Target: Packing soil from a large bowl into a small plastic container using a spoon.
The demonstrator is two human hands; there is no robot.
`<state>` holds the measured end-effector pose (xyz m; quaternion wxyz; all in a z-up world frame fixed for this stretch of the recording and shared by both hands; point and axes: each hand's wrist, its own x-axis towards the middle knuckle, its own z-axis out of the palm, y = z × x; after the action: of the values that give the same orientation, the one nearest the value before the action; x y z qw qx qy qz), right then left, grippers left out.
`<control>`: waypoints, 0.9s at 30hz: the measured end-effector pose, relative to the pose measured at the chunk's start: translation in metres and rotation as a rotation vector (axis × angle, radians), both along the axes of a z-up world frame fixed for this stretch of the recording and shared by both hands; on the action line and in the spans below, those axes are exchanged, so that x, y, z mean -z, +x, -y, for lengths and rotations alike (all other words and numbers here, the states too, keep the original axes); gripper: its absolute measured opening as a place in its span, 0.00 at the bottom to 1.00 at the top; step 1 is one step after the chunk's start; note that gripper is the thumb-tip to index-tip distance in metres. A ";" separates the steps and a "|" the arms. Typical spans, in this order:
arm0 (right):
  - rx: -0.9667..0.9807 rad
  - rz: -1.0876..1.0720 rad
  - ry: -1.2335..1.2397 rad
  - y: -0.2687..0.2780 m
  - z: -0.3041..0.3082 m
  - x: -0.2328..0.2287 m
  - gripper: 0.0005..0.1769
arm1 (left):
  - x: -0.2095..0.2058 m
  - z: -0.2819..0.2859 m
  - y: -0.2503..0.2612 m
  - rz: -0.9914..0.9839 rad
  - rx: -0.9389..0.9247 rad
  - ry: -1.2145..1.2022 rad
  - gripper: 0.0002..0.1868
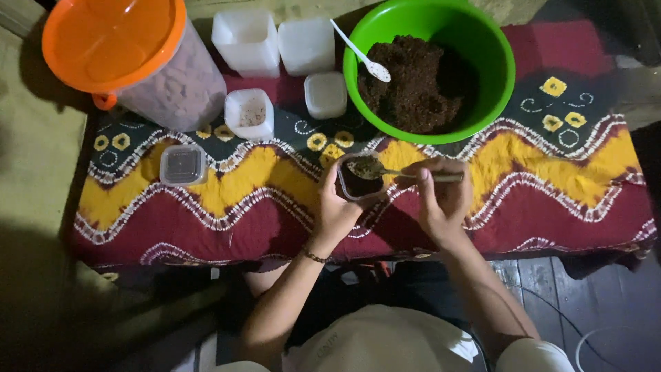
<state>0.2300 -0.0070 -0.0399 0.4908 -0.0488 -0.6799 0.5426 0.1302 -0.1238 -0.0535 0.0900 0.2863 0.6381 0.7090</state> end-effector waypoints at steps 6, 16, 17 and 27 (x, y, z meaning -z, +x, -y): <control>0.059 -0.019 0.158 0.001 0.003 0.031 0.03 | 0.000 0.007 -0.004 -0.021 0.011 -0.041 0.38; 0.085 -0.025 0.163 0.000 0.015 0.008 0.03 | -0.002 0.010 -0.005 -0.066 -0.023 -0.061 0.36; 0.108 -0.035 0.171 0.000 0.019 0.002 0.03 | -0.001 0.011 -0.005 -0.076 -0.020 -0.053 0.38; 0.135 -0.116 0.134 -0.004 0.029 0.019 0.07 | -0.001 0.016 -0.005 -0.073 0.028 -0.034 0.35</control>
<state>0.2257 -0.0357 -0.0587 0.5668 -0.0301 -0.6805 0.4634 0.1253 -0.1399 -0.0524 0.0815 0.3193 0.6489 0.6859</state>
